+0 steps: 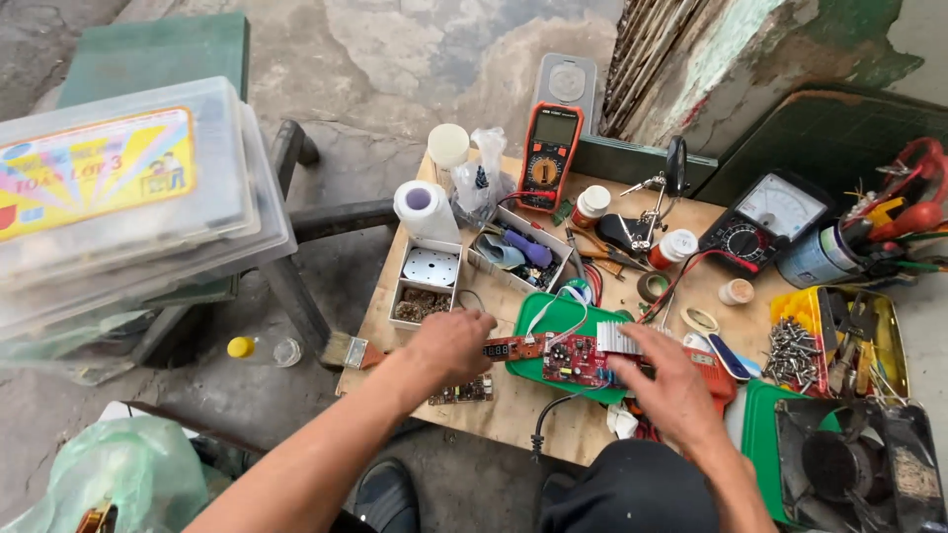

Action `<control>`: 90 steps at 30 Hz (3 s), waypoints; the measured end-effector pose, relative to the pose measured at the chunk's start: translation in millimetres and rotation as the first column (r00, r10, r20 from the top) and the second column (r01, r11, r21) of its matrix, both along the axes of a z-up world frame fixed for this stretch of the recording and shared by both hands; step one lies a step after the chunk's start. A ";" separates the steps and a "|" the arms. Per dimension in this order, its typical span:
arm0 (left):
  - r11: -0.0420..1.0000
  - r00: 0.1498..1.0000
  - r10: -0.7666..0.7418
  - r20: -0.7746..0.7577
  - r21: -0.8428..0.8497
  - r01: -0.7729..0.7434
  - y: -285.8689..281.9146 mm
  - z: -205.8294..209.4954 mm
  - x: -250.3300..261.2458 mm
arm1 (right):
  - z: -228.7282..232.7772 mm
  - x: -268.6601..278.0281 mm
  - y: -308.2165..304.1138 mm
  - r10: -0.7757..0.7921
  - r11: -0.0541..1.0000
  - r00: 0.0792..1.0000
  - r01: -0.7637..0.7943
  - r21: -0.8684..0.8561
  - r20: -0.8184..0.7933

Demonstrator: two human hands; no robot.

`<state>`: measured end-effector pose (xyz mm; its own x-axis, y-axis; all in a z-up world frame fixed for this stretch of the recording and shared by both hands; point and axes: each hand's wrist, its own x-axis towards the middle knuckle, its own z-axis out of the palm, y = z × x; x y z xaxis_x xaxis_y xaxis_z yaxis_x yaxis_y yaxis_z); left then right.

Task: The person sits on the floor and works on a cluttered table, handling various electronic components. They pick up and inspect a small circuit board, use a knife to cut tape, and examine a larger green circuit board with a heatsink. The person also handles a red circuit board with a digital display and a power cable.

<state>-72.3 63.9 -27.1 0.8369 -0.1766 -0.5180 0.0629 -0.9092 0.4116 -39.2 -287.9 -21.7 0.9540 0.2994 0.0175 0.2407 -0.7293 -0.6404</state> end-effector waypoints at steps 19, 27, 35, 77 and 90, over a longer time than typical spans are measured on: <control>0.638 0.692 0.717 -0.087 -0.319 -0.701 -74.8 3.8 -120.0 | 68.3 -40.0 -16.4 -0.089 0.946 0.967 0.157 0.285 -0.239; 0.221 0.467 0.747 -0.472 -0.486 -0.845 -102.7 30.9 -149.4 | 156.5 -96.5 61.1 -0.234 0.878 0.945 0.306 0.367 -0.229; 0.353 0.692 0.545 -0.474 -0.619 -0.702 -69.1 47.5 -172.5 | 8.9 -128.9 94.2 -0.112 0.566 0.592 0.698 0.438 -0.798; -0.637 0.087 0.669 -0.738 -0.630 -0.445 -87.3 2.0 -200.2 | -12.3 -159.9 127.3 -0.168 0.425 0.778 0.612 0.667 -0.606; -0.561 0.119 0.710 -0.694 -0.660 -0.500 -87.7 11.6 -199.1 | -12.6 -156.9 126.8 -0.196 0.462 0.744 0.644 0.610 -0.638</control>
